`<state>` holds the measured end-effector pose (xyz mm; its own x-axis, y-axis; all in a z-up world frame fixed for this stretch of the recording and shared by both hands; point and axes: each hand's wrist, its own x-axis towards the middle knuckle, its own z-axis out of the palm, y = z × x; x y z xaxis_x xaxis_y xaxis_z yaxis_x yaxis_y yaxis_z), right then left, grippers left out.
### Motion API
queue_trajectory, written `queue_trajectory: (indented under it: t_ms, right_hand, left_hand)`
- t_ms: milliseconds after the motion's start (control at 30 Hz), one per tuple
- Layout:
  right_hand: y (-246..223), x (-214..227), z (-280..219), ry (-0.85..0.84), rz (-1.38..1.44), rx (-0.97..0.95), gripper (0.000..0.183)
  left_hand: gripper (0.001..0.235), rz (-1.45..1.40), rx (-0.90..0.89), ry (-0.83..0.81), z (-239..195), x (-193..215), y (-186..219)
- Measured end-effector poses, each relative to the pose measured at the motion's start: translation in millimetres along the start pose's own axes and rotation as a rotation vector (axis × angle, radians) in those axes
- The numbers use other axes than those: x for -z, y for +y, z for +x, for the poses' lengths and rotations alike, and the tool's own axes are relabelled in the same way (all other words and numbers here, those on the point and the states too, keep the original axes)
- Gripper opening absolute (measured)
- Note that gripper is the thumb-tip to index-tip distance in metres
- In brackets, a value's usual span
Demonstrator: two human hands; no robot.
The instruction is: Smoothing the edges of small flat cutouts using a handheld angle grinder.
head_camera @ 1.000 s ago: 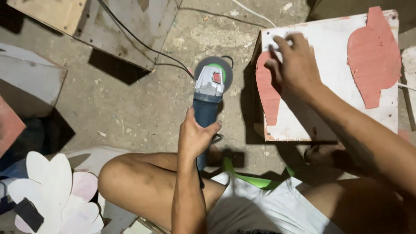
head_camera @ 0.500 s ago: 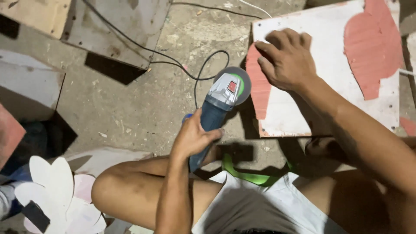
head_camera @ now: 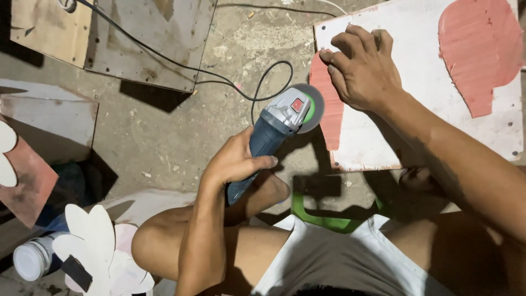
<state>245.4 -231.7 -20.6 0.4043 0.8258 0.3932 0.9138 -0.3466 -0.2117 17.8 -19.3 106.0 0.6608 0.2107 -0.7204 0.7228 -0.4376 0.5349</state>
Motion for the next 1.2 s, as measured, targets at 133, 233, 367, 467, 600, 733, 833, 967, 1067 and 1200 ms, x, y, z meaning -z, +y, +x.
queue_trajectory:
  t_ms: [133,233,367,467,600,733,833,967,1067,1200]
  right_hand:
    - [0.4,-0.7,1.2,0.003,-0.016,0.004,0.031]
    - [1.9,-2.2,-1.4,0.006,-0.050,0.019,0.030]
    - [3.5,-3.1,-1.5,-0.004,-0.046,0.032,0.028]
    - [3.3,-3.6,-2.5,0.005,-0.029,0.026,0.029]
    - [4.1,-5.2,-3.5,0.050,-0.072,0.042,0.024]
    - [3.0,-4.7,-4.3,0.000,-0.078,0.008,0.028]
    - [2.0,-6.0,-4.7,-0.005,-0.095,-0.012,0.028]
    - [0.9,-5.1,-3.7,-0.027,-0.083,-0.038,0.028]
    - [1.2,-5.1,-4.1,-0.027,-0.075,-0.039,0.026]
    - [0.6,-3.1,-2.9,-0.054,-0.053,-0.043,0.027]
  left_hand:
    - [0.075,0.036,0.023,-0.031,-6.2,-3.4,-0.8]
    - [0.075,0.056,0.038,-0.046,-11.5,-10.2,-2.7]
    - [0.070,0.108,-0.005,-0.050,-15.8,-18.0,-8.6]
    - [0.073,0.186,-0.036,-0.052,-18.6,-25.6,-15.5]
    - [0.080,0.138,-0.015,-0.083,-31.2,-28.2,1.6]
    - [0.068,0.148,-0.039,-0.138,-37.7,-35.2,-5.3]
    - [0.056,0.159,-0.043,-0.174,-44.4,-39.8,-7.1]
    - [0.050,0.185,-0.112,-0.214,-58.7,-43.7,-8.0]
    - [0.051,0.226,-0.032,-0.302,-68.2,-37.2,-6.2]
    - [0.071,0.152,-0.039,-0.213,-62.3,-31.4,-15.9]
